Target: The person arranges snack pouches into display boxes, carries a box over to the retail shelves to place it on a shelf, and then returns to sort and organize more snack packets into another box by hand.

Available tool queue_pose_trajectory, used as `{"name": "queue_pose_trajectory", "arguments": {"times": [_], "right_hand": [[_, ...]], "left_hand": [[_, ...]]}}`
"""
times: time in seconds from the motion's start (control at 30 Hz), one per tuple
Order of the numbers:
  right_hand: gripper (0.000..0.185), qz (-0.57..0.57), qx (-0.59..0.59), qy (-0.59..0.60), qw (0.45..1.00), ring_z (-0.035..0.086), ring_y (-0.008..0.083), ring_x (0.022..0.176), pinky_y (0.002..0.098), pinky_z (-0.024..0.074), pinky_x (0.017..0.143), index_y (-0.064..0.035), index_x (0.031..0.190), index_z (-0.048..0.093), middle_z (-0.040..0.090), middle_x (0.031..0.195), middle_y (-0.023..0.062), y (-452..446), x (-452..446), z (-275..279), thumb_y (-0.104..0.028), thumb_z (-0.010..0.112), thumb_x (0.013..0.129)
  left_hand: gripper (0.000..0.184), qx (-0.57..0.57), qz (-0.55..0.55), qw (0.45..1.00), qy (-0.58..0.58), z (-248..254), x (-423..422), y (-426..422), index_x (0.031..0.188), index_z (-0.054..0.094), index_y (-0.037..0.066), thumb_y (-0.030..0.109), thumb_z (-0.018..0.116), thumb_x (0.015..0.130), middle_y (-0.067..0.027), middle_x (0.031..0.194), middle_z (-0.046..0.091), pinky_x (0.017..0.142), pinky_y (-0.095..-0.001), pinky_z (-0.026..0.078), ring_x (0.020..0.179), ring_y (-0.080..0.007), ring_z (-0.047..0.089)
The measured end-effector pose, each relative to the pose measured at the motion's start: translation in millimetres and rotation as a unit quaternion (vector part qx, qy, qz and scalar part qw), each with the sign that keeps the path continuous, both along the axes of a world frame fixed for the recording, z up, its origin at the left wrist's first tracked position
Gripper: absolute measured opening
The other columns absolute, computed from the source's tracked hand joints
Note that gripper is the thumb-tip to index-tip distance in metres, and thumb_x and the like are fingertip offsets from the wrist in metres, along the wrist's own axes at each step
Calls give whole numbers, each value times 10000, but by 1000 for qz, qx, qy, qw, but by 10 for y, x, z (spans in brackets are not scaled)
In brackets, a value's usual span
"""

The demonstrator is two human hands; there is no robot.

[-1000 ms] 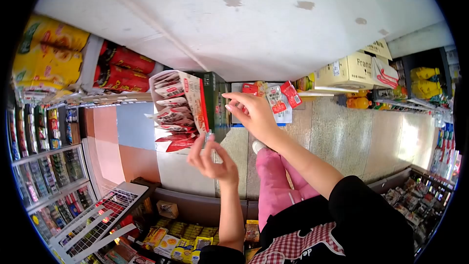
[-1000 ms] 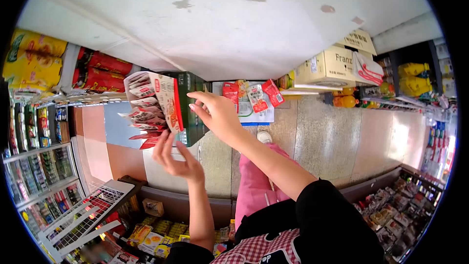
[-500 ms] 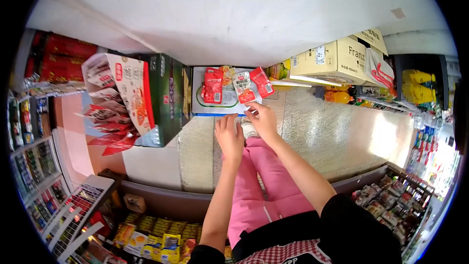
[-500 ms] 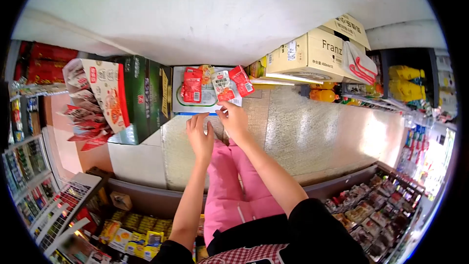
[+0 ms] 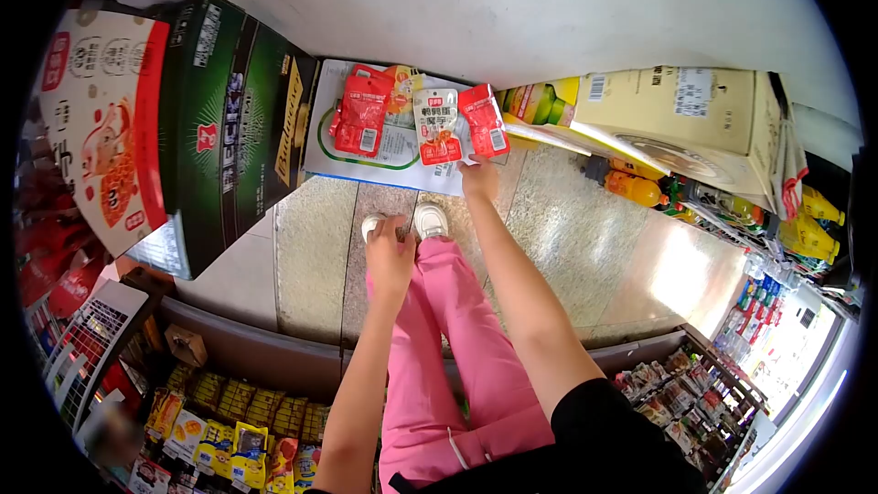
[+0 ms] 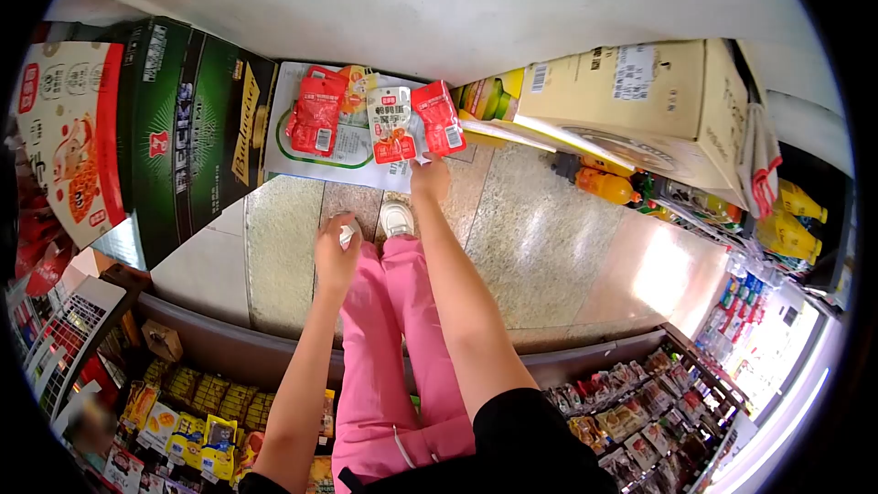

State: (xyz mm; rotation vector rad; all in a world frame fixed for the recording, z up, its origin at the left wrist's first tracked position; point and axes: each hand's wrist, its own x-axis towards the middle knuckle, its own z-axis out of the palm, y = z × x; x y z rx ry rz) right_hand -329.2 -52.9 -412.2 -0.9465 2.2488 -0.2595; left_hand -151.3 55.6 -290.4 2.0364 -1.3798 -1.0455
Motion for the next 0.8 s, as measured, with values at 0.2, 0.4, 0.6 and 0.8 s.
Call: {"name": "queue_pose_trajectory", "arguments": {"times": [0.2,0.4,0.6,0.8], "right_hand": [[299,-107,14,-45,993,681,253,799,408,535,730,-110,942,742,717,824,75,21,60,-525,-316,813,736],[131,-230,-8,-261,937,555,89,630,277,443,575,-90,839,717,656,743,-18,76,257,-227,-160,806,774],[83,-218,-40,-441,870,507,78,636,232,377,604,-86,844,716,615,717,-35,439,534,775,-82,776,787],[62,-184,-46,-485,854,536,59,766,222,411,704,-58,873,671,617,804,-39,741,899,2149,-75,726,852]], "left_hand": [[242,41,3,998,49,-35,-30,159,1046,639,24,57,639,806,-168,975,685,808,-446,503,900,-364,644],[234,67,56,988,124,-41,66,225,1072,647,8,78,641,849,-149,952,700,802,-371,516,865,-269,666],[308,132,235,908,320,330,291,-66,1147,648,11,235,613,938,-53,961,686,801,-299,476,879,-153,632],[318,154,376,836,370,1049,440,-231,1132,654,37,294,620,947,-32,988,687,783,-282,455,891,-126,633]]}}
